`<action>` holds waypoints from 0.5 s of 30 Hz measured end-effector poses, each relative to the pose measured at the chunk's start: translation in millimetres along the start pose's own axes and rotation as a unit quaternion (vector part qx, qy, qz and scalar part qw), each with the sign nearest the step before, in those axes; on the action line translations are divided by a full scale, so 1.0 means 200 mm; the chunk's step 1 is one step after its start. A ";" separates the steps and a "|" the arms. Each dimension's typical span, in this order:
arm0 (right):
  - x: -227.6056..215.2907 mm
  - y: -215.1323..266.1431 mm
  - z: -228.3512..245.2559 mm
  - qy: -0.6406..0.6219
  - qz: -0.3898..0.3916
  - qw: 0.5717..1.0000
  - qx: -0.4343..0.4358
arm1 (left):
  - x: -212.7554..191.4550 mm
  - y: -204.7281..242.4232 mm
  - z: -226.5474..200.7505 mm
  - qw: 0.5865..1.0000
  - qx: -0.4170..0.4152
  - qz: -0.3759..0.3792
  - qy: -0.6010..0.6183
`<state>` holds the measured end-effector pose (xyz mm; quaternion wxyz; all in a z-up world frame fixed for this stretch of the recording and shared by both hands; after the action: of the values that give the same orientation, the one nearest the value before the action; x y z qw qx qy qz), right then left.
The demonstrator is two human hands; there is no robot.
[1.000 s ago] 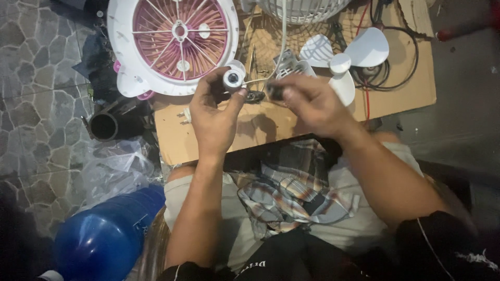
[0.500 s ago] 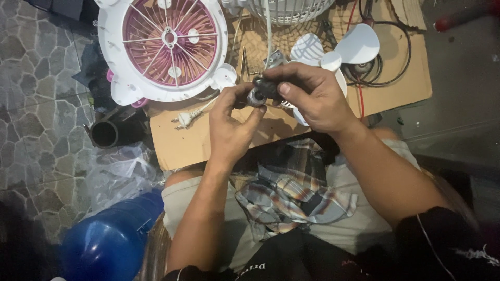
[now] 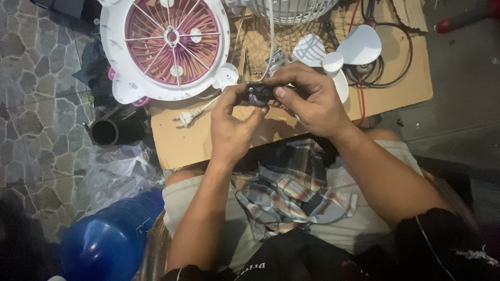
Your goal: The person disassembles a small black fan motor component, removes the shaft, and reassembles it. They then pick up a white fan blade and hold it near the motor assembly.
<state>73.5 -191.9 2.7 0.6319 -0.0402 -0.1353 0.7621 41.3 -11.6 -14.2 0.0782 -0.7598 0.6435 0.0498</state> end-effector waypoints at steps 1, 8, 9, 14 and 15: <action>0.00 0.00 0.01 0.009 -0.002 1.000 -0.011 | 0.00 0.00 0.01 1.000 -0.005 -0.002 0.002; 0.03 0.01 0.06 0.039 0.024 0.998 -0.044 | 0.02 0.00 0.06 0.999 -0.004 0.007 0.044; 0.03 0.01 0.05 0.039 0.024 0.998 -0.044 | 0.02 0.01 0.03 0.999 -0.004 0.007 0.045; 0.04 0.02 0.06 0.053 0.029 0.994 -0.087 | 0.01 0.00 -0.05 0.999 -0.001 0.009 0.045; 0.04 0.01 0.06 0.054 0.029 0.994 -0.087 | 0.01 0.00 -0.04 0.999 -0.001 0.009 0.045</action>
<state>66.0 -185.7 15.0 0.6097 -0.1396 -0.1655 0.7625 41.4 -14.7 -6.3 0.0475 -0.7556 0.6531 0.0171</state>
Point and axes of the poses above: each hand's wrist, its own y-axis away from the middle knuckle, its own x-axis out of the palm, z = x × y, the point moved 4 cm from there along -y, towards the middle knuckle, and after that the axes turned 7 degrees about -z, right-handed, at the moved point
